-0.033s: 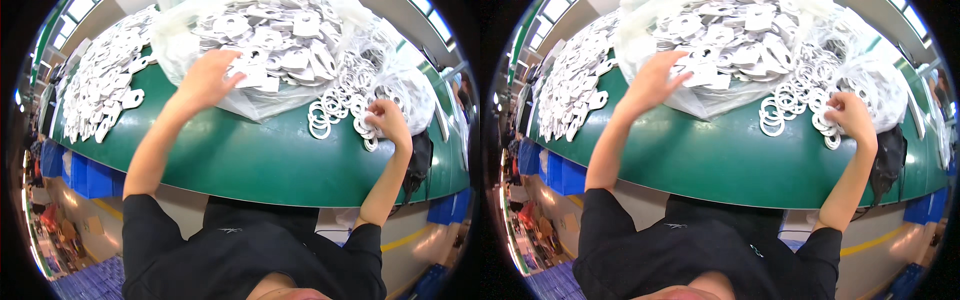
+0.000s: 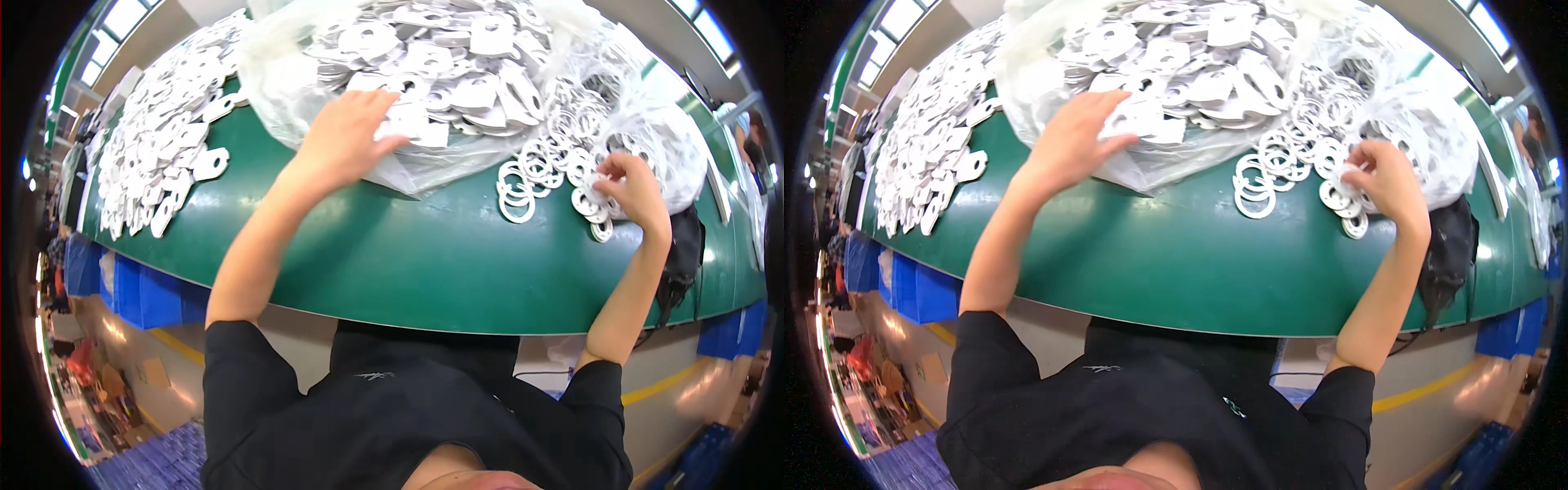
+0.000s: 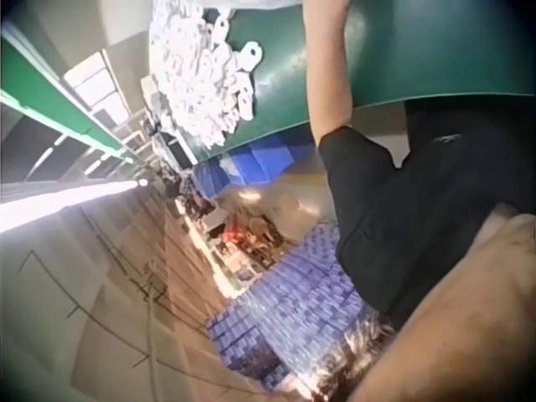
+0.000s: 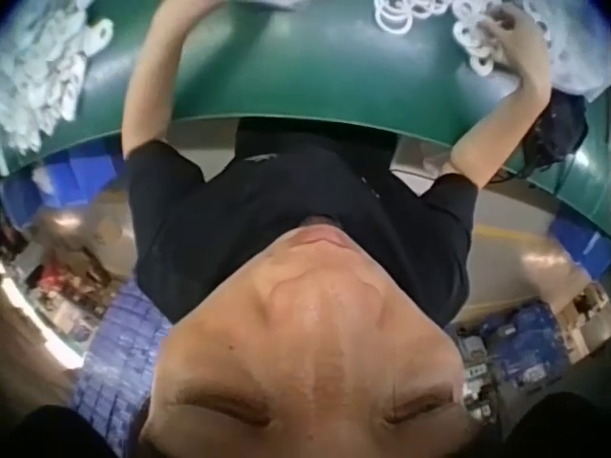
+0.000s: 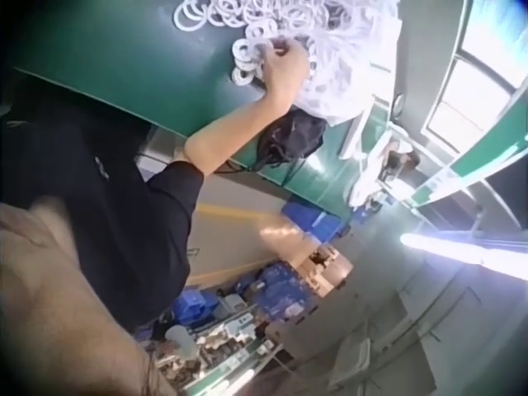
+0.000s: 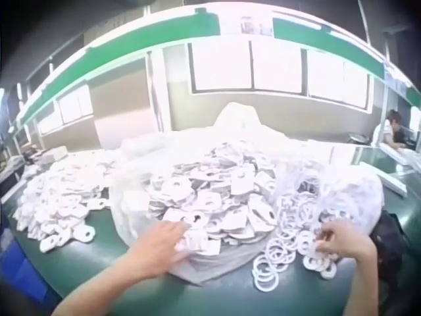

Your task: Assembling small white plastic components at a workbench.

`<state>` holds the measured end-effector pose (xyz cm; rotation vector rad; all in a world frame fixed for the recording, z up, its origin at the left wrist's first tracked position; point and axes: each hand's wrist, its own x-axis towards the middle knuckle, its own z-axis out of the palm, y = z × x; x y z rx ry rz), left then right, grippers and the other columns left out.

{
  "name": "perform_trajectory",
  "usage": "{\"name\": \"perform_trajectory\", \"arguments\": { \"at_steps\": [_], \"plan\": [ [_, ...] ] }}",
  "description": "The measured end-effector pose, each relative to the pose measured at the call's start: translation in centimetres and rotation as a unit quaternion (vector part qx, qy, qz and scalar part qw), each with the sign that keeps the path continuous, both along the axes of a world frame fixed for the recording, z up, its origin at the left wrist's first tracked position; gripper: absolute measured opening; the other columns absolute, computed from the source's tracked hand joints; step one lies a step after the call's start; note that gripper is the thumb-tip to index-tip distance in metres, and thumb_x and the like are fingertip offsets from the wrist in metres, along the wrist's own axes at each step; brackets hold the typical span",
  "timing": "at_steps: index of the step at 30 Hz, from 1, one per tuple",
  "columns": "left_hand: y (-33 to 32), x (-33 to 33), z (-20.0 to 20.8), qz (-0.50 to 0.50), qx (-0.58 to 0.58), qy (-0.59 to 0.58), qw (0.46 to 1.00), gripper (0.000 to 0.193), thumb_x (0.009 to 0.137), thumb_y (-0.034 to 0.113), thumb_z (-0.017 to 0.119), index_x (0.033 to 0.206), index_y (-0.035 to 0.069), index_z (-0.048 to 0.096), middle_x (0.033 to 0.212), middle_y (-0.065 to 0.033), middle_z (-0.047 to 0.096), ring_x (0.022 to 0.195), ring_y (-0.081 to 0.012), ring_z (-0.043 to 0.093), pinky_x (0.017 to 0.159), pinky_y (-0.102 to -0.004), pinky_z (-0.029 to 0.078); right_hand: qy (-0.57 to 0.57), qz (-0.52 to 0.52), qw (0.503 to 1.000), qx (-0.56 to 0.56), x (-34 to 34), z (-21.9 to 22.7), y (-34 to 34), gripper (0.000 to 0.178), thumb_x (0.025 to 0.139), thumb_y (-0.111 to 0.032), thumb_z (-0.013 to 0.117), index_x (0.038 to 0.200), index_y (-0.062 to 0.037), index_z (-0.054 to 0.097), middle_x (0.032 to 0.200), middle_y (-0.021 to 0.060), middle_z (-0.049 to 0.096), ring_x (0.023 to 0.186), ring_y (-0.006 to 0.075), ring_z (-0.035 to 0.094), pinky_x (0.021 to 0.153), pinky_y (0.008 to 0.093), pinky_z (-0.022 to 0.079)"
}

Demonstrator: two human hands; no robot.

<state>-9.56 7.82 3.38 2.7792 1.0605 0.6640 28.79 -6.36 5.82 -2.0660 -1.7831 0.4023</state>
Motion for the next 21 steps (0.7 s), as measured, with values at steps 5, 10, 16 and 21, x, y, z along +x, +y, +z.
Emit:
{"name": "perform_trajectory", "arguments": {
  "at_steps": [5, 10, 16, 21],
  "plan": [
    [-1.2, 2.5, -2.8, 0.064, 0.019, 0.066, 0.996, 0.054, 0.081, 0.016, 0.066, 0.129, 0.007, 0.044, 0.118, -0.0175, 0.055, 0.102, -0.0380, 0.055, 0.088, -0.0434, 0.046, 0.060, -0.019, 0.965, 0.254, -1.1, 0.6, 1.4, 0.013, 0.082, -0.010, 0.069, 0.087, -0.0006, 0.063, 0.071, -0.0024, 0.059, 0.066, 0.0030, 0.050, 0.059, 0.0203, 0.040],
    [-0.3, 1.4, -2.3, 0.027, -0.032, -0.070, 0.997, 0.029, 0.083, 0.015, 0.064, 0.108, 0.002, 0.058, 0.100, -0.0158, 0.060, 0.090, -0.0308, 0.059, 0.077, -0.0396, 0.046, 0.152, -0.037, 0.903, 0.400, -6.1, 0.2, 2.2, 0.018, 0.078, -0.004, 0.074, 0.094, -0.0030, 0.066, 0.079, -0.0027, 0.062, 0.065, 0.0026, 0.051, 0.058, 0.0180, 0.042],
    [-1.4, 2.6, -0.1, 0.027, -0.303, -0.298, 0.905, 0.022, 0.089, 0.022, 0.060, 0.088, 0.000, 0.062, 0.079, -0.0066, 0.062, 0.077, -0.0132, 0.055, 0.067, -0.0277, 0.043, 0.120, 0.130, 0.866, 0.468, -10.8, -3.0, 2.7, 0.020, 0.076, 0.004, 0.072, 0.093, -0.0009, 0.064, 0.093, 0.0093, 0.068, 0.081, 0.0144, 0.064, 0.072, 0.0261, 0.051],
    [-6.6, 5.9, -0.2, -0.056, -0.677, -0.554, 0.481, 0.025, 0.095, 0.029, 0.051, 0.105, 0.008, 0.058, 0.092, -0.0024, 0.061, 0.086, -0.0131, 0.060, 0.077, -0.0309, 0.050, 0.059, 0.281, 0.837, 0.466, -13.4, -3.8, 2.4, 0.031, 0.067, 0.005, 0.074, 0.094, -0.0028, 0.063, 0.100, 0.0130, 0.067, 0.088, 0.0267, 0.065, 0.076, 0.0330, 0.053]
  ]
}}
